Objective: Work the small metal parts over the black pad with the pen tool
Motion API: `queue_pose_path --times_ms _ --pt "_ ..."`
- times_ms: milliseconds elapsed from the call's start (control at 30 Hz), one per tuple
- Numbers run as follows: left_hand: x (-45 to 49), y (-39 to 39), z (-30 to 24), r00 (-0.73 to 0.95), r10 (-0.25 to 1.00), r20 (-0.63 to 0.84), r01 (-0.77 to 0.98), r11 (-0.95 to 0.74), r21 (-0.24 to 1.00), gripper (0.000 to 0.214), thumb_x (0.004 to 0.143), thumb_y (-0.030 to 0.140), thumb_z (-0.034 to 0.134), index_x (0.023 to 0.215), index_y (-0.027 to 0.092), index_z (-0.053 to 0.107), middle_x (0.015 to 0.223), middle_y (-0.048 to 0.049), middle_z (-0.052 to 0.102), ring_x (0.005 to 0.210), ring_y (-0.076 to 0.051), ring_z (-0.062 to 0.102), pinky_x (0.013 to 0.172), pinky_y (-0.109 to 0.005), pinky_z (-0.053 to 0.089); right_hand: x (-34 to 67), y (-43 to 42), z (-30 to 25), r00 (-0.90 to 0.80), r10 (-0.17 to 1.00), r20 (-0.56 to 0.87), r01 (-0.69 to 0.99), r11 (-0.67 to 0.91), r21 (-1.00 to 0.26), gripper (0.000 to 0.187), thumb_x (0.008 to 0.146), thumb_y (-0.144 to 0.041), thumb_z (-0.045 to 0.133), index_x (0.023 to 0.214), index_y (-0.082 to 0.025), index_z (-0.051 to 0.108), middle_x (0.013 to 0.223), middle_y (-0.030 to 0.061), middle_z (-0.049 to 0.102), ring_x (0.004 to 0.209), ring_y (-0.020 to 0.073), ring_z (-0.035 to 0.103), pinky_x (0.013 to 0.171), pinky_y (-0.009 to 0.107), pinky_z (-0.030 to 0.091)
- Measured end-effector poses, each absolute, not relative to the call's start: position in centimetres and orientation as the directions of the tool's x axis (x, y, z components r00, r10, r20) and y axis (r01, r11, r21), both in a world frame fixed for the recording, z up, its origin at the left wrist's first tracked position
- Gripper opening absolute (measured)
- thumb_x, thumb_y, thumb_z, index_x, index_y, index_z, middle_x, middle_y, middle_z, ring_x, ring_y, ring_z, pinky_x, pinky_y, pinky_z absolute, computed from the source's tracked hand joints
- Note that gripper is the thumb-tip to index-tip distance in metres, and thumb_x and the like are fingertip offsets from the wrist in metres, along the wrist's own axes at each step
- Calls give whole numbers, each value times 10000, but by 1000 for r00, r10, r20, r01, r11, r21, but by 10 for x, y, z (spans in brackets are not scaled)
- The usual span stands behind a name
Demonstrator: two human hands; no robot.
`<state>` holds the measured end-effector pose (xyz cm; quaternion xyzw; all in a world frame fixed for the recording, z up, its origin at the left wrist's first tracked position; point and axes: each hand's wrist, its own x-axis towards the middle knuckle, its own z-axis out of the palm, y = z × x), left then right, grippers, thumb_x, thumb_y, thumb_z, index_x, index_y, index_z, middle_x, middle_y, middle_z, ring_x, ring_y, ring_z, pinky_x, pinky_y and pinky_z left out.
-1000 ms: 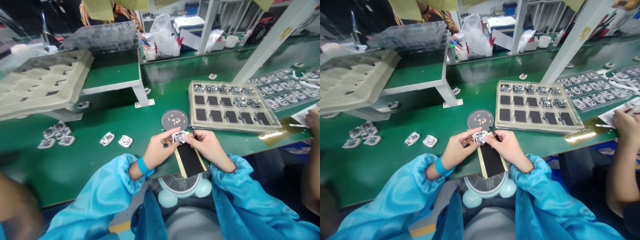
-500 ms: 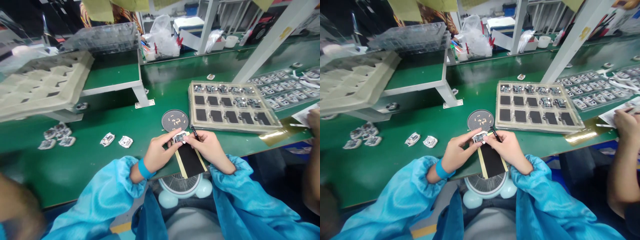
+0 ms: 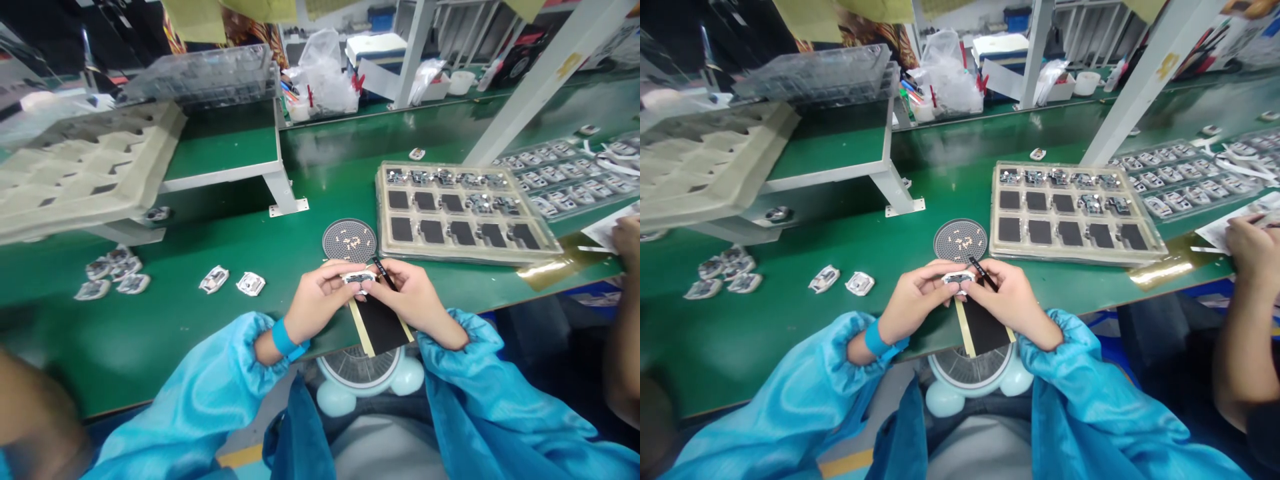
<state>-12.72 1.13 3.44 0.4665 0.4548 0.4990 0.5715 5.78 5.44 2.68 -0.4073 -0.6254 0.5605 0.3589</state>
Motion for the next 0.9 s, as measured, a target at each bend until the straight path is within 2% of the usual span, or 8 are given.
queue_pose_path --times_ms 167,333,467,567,633,767,900 --pt "-124 10 23 47 999 -22 85 18 996 225 927 305 679 1090 152 707 945 -84 766 863 -203 738 830 -326 602 53 54 25 -366 930 14 123 63 -990 184 827 -343 747 904 -195 669 787 9 669 711 161 592 667 289 478" --pt "-122 7 23 -4 999 36 136 -35 990 209 935 290 657 1085 154 709 920 -74 772 788 -186 734 762 -300 603 45 48 25 -312 949 37 150 87 -985 188 853 -370 712 894 -201 638 743 4 635 668 154 570 633 278 476" --pt "-124 8 24 -13 997 73 224 -68 972 197 936 279 651 1081 161 711 897 -61 771 777 -177 729 752 -283 587 49 49 22 -340 939 45 199 119 -973 213 869 -401 706 897 -195 664 759 13 647 668 153 560 611 273 458" --pt "-126 9 22 10 995 101 324 -99 941 176 930 275 649 1061 176 713 883 -42 765 784 -172 713 748 -276 562 56 54 23 -343 931 123 306 234 -923 301 842 -420 757 1030 -195 689 869 32 672 682 153 559 596 276 447" --pt "-126 9 21 21 990 137 409 -134 903 160 921 256 651 1050 188 717 866 -24 754 762 -159 689 731 -267 536 61 57 26 -348 909 230 327 347 -879 349 843 -400 768 1116 -203 675 972 53 680 768 172 601 655 290 482" --pt "-128 9 22 38 980 197 517 -188 835 153 915 214 640 1047 209 716 898 -7 754 806 -159 672 768 -277 502 68 67 39 -463 794 393 306 560 -770 99 947 -278 636 978 -207 698 975 69 688 923 209 647 835 346 514" --pt "-129 9 26 39 973 228 585 -207 785 162 919 212 635 1058 227 716 918 1 764 809 -166 670 788 -300 478 74 78 50 -528 746 406 317 616 -721 98 943 -237 633 1004 -215 707 965 64 686 910 211 654 839 357 528"
